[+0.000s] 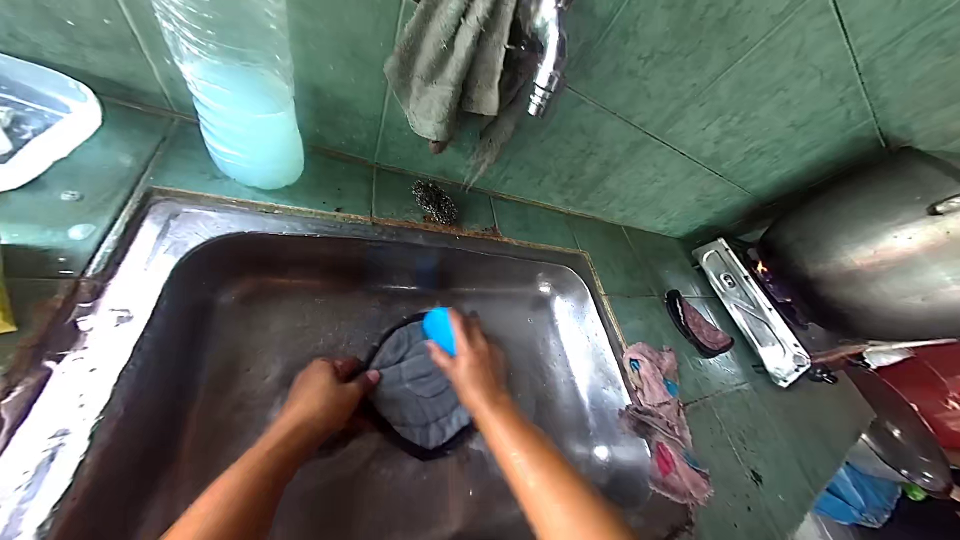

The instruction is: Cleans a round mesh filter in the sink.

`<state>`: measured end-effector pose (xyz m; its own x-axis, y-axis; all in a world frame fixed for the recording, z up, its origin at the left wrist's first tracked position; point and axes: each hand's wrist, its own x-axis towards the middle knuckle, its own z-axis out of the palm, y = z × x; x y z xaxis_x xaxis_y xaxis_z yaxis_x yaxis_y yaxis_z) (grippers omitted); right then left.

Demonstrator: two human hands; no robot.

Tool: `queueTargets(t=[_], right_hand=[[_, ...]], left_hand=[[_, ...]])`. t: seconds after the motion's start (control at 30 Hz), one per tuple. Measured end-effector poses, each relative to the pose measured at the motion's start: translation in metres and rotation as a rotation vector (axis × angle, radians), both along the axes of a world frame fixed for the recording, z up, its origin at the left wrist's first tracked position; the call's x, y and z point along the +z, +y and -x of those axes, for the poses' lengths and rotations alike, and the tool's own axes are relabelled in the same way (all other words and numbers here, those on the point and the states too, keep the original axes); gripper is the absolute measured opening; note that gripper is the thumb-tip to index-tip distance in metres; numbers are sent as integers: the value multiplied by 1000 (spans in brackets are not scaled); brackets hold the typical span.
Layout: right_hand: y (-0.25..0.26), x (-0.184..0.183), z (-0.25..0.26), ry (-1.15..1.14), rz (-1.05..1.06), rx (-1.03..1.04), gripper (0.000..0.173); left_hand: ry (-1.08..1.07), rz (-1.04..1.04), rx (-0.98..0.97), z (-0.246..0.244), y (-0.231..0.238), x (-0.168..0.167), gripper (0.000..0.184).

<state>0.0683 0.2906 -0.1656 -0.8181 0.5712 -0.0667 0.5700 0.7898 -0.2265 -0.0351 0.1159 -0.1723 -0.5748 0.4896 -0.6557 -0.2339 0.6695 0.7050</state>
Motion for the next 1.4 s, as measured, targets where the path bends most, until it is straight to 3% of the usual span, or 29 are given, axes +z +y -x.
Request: queueTargets(t=[0.07,0.13,0.23,0.33,0.43,0.5,0.6,0.67,0.77,0.83,0.93,1.03,1.13,1.2,1.3,1.4], right_hand=[[19,10,2,-76,-27,-90,64],[5,18,10,-34,7,-165,66],[-45,13,18,28,122,-19,65],[4,0,1,-8,53,-77,63],[53,20,-3,-52,33,-299,65],[13,30,7,10,104,-222,65],[-48,13,9,-36,83,51,64],[-15,3,0,-46,37,-25,63],[32,19,1,-116,54,-265,64],[-2,31,14,-53,131,-218,64],[-65,15,21,-49,146,47,64],[-3,3,11,-53,36,-98,62],[60,29,-15,-146,-38,-266,66],[64,45,-51,-140,-21,-186,67],[38,53,-121,-118,134,124,66],[26,53,-159,-230,310,391,59]], left_hand=[[24,9,-91,-9,13,5,22],[75,24,-146,-13,24,7,21],[101,60,-143,-5,16,7,15],[67,67,-132,3,-3,3,19],[61,73,-101,5,-2,2,20],[71,80,-87,5,1,2,19],[90,77,-83,4,-3,0,16],[63,77,-86,6,-4,1,17],[30,74,-67,2,0,3,19],[15,64,-40,3,2,3,18],[36,77,-38,5,-6,1,13],[56,79,-68,4,-4,0,19],[46,55,-31,3,-1,-1,19],[7,38,-3,9,-4,-4,20],[-7,38,-45,13,-4,-8,22],[69,16,-128,20,-7,1,24]])
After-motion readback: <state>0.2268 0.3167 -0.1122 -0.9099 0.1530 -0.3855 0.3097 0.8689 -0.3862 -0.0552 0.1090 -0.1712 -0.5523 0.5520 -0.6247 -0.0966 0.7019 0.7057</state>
